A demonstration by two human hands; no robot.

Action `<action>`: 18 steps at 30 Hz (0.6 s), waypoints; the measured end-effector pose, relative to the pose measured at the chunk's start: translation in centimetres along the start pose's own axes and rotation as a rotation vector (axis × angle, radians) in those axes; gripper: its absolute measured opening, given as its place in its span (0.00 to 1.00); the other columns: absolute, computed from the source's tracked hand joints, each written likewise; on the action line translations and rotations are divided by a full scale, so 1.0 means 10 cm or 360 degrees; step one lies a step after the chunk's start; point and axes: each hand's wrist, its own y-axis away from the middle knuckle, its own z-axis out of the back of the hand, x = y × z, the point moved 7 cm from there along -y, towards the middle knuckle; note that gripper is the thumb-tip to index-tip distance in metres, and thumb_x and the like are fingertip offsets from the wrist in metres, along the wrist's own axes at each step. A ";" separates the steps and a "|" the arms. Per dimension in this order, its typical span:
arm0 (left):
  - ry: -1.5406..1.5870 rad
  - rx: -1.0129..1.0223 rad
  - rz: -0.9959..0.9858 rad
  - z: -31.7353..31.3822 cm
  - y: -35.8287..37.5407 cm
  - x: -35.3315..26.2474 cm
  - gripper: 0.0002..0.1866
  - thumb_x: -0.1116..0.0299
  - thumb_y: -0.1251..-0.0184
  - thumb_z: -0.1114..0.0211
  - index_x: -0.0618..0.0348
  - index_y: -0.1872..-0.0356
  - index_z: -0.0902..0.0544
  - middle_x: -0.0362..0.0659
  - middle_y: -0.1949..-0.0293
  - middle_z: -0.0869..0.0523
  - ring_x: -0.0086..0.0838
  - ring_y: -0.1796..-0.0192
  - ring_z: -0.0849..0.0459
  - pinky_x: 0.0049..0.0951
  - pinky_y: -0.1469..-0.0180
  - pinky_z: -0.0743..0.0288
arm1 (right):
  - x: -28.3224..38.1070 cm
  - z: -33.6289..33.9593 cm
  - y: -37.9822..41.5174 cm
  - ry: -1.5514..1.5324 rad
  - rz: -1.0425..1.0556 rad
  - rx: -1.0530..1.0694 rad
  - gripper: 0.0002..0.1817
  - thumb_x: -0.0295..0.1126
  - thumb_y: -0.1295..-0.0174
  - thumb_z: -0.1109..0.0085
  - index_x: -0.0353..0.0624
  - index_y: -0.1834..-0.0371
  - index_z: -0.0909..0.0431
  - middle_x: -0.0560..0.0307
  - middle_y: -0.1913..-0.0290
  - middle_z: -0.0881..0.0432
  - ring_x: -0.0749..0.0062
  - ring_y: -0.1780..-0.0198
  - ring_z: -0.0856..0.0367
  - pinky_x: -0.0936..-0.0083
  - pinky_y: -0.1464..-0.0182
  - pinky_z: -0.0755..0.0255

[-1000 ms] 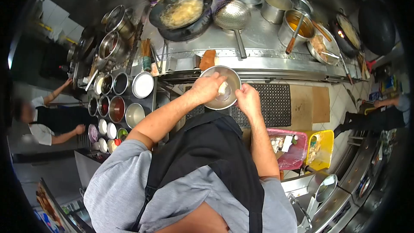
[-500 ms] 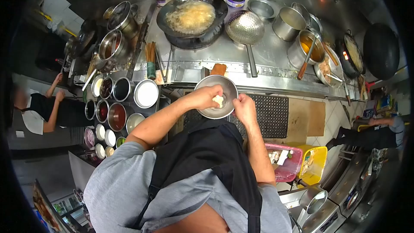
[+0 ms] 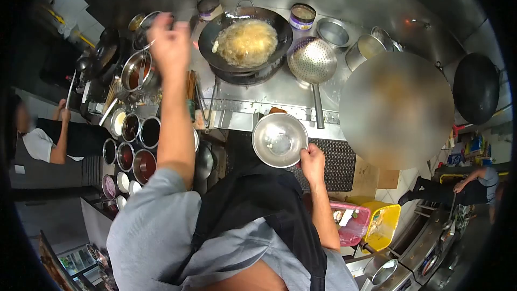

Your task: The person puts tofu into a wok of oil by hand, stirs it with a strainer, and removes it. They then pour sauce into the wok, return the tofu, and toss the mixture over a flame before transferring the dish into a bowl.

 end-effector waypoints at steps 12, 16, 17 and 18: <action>-0.0173 -0.0148 -0.0179 1.67 1.16 -1.57 0.07 0.76 0.44 0.36 0.61 0.63 0.18 0.44 0.65 0.18 0.28 0.68 0.22 0.25 0.66 0.27 | 0.22 -0.90 -0.27 -0.0185 0.0258 0.1106 0.08 0.27 0.33 0.50 0.38 0.71 0.27 0.56 0.72 0.20 0.79 0.76 0.21 0.80 0.77 0.25; -0.0552 0.0068 0.0946 1.87 2.93 -0.84 0.14 0.68 0.39 0.33 0.59 0.52 0.20 0.42 0.63 0.19 0.27 0.69 0.22 0.25 0.63 0.27 | 0.12 -1.10 -0.19 -0.0133 0.0296 0.1405 0.08 0.28 0.32 0.50 0.35 0.61 0.23 0.55 0.68 0.18 0.76 0.72 0.19 0.80 0.74 0.20; -0.0571 0.0035 0.1129 1.97 3.41 -0.74 0.17 0.64 0.36 0.34 0.58 0.49 0.21 0.42 0.66 0.19 0.26 0.69 0.22 0.25 0.63 0.27 | 0.04 -1.18 -0.15 -0.0100 0.0293 0.1537 0.08 0.29 0.31 0.50 0.37 0.64 0.24 0.55 0.70 0.18 0.77 0.75 0.20 0.80 0.75 0.20; -0.0560 0.0005 0.1315 2.06 3.87 -0.70 0.20 0.59 0.33 0.36 0.58 0.45 0.22 0.41 0.68 0.18 0.24 0.69 0.22 0.25 0.64 0.27 | 0.03 -1.25 -0.05 -0.0056 0.0355 0.1674 0.08 0.29 0.31 0.49 0.39 0.67 0.26 0.56 0.71 0.18 0.78 0.77 0.21 0.82 0.76 0.22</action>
